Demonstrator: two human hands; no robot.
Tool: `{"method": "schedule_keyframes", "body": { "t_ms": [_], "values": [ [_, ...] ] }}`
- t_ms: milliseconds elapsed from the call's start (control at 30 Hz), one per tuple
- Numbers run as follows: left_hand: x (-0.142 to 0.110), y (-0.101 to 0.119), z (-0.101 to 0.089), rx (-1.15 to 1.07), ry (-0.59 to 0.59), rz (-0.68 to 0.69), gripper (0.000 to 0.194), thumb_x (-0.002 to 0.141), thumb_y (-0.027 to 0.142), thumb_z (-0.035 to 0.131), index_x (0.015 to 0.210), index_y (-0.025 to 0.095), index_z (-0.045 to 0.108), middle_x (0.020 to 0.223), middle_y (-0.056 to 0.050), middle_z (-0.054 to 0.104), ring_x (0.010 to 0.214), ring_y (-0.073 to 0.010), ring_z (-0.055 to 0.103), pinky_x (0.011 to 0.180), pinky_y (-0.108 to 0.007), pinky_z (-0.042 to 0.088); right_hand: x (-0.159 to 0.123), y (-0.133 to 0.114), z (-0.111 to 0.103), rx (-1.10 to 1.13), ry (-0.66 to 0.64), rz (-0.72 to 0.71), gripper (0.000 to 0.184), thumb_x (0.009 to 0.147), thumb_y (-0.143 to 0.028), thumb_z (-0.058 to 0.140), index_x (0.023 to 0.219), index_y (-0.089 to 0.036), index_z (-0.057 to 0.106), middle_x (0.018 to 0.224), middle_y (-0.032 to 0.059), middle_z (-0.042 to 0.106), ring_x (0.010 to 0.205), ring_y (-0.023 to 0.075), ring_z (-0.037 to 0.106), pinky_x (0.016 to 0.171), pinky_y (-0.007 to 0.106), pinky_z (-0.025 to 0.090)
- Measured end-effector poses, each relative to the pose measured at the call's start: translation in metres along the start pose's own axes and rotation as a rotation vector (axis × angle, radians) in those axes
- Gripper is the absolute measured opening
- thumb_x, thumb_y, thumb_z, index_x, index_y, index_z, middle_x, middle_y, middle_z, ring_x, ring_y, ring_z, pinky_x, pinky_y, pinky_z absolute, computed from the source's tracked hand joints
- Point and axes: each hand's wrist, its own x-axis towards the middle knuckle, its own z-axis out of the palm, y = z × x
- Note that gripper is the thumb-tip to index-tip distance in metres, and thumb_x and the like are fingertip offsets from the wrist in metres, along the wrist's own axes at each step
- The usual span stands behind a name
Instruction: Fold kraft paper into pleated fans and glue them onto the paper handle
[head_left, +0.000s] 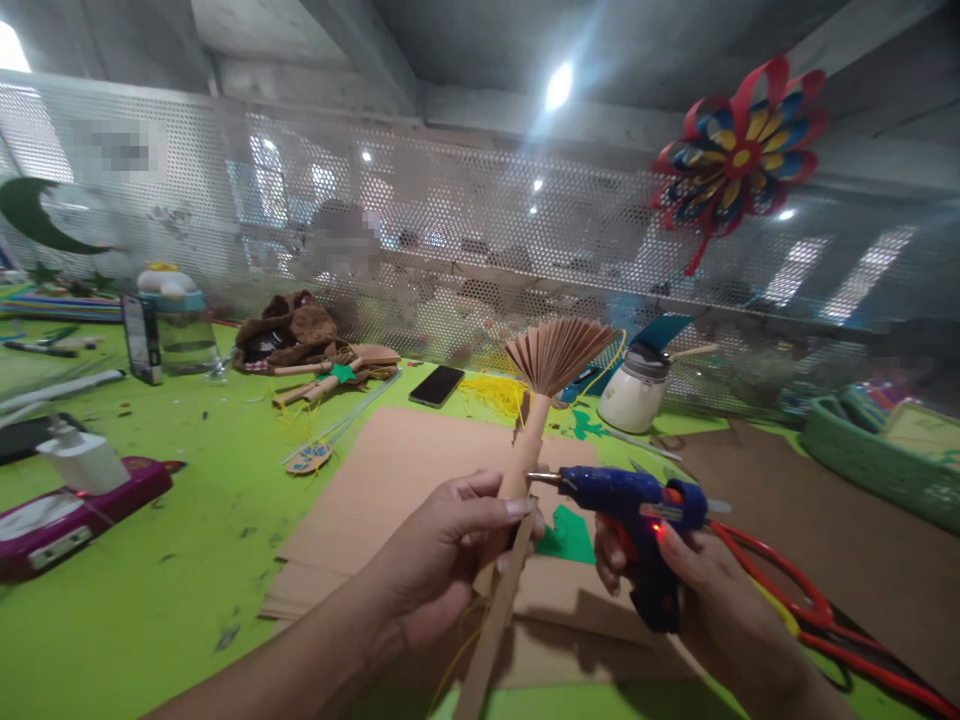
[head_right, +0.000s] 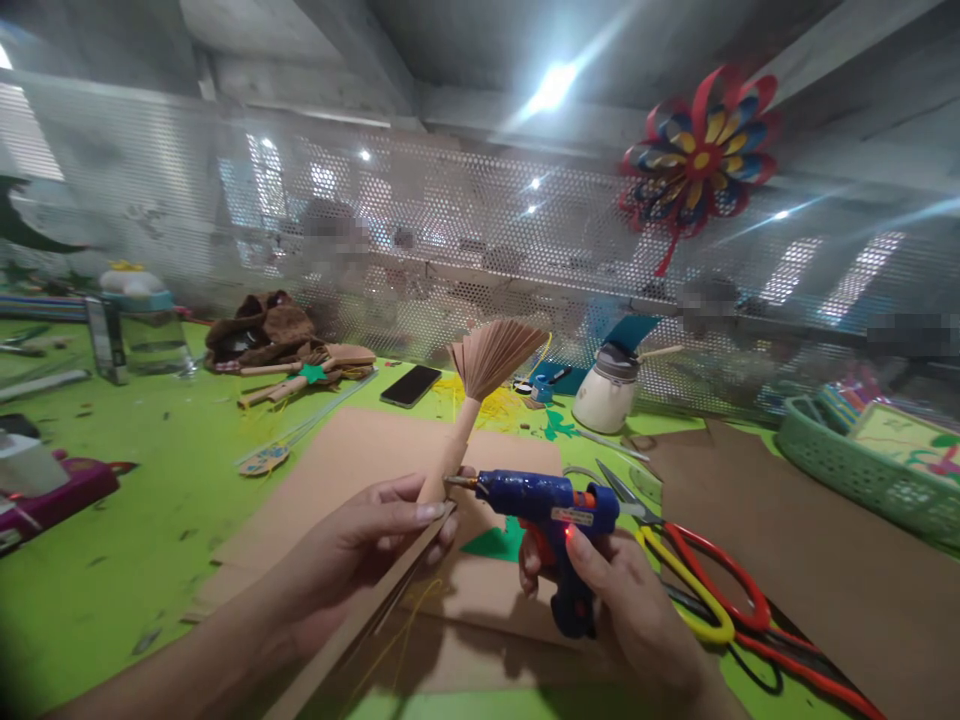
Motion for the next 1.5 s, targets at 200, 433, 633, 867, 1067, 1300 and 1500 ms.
{"method": "schedule_keyframes", "body": {
  "t_ms": [200,433,633,867,1067,1300,1500],
  "values": [
    [-0.0014,-0.0008,0.0017,-0.002,-0.016,-0.012,0.017,0.065,0.015,0.07,0.079,0.01,0.062,0.065,-0.005,0.06,0.05,-0.0061,0.049,0.045,-0.014,0.032,0.002,0.0039,-0.0067,0.032,0.012,-0.065,0.031,0.085,-0.046,0.054,0.092,-0.017,0.063,0.083,0.0108,0.063,0.067,0.0199,0.053,0.047,0.026,0.035],
    [-0.0002,-0.0009,-0.002,0.018,-0.046,-0.023,0.014,0.069,0.015,0.067,0.08,0.009,0.061,0.067,-0.005,0.061,0.052,-0.0064,0.054,0.049,-0.014,0.038,0.001,0.0052,-0.0047,0.047,-0.055,-0.043,0.032,0.085,-0.045,0.055,0.084,-0.015,0.066,0.076,0.0103,0.063,0.061,0.017,0.051,0.046,0.026,0.034],
    [-0.0017,0.0003,-0.0022,-0.007,-0.027,-0.027,0.013,0.068,0.014,0.067,0.077,0.011,0.058,0.063,-0.003,0.061,0.047,-0.0051,0.051,0.049,-0.014,0.04,0.0004,0.0054,-0.0072,0.039,-0.009,-0.052,0.031,0.085,-0.044,0.055,0.081,-0.015,0.066,0.077,0.0105,0.063,0.058,0.016,0.05,0.045,0.026,0.035],
    [0.0,-0.0016,-0.0031,0.0,-0.063,-0.027,0.016,0.068,0.015,0.068,0.081,0.009,0.061,0.063,-0.004,0.061,0.05,-0.0059,0.053,0.049,-0.013,0.04,0.0024,0.0052,-0.0004,0.063,-0.04,-0.087,0.03,0.085,-0.044,0.056,0.085,-0.015,0.066,0.081,0.0104,0.062,0.063,0.017,0.052,0.049,0.027,0.039],
    [-0.0013,0.0005,-0.0027,-0.022,-0.092,-0.028,0.019,0.065,0.016,0.069,0.081,0.01,0.062,0.059,-0.003,0.06,0.048,-0.0067,0.053,0.047,-0.014,0.039,0.0001,0.0072,-0.0036,0.062,-0.033,-0.067,0.032,0.083,-0.046,0.057,0.085,-0.016,0.066,0.077,0.0108,0.062,0.058,0.0161,0.05,0.04,0.023,0.031],
    [-0.0008,0.0004,-0.0024,0.007,-0.065,-0.046,0.017,0.066,0.016,0.068,0.08,0.009,0.062,0.06,-0.003,0.06,0.048,-0.0063,0.052,0.048,-0.014,0.038,0.0015,0.0046,-0.0009,0.028,-0.054,-0.067,0.032,0.083,-0.046,0.057,0.088,-0.016,0.066,0.08,0.0099,0.064,0.05,0.0125,0.045,0.042,0.025,0.032],
    [-0.0005,-0.0039,-0.0015,0.015,-0.026,-0.024,0.016,0.066,0.015,0.07,0.079,0.009,0.063,0.066,-0.004,0.061,0.053,-0.0064,0.053,0.05,-0.015,0.037,0.001,0.0033,0.0006,-0.003,-0.014,-0.087,0.03,0.085,-0.045,0.055,0.086,-0.017,0.067,0.078,0.0097,0.065,0.054,0.014,0.048,0.042,0.024,0.029]
  ]
}}
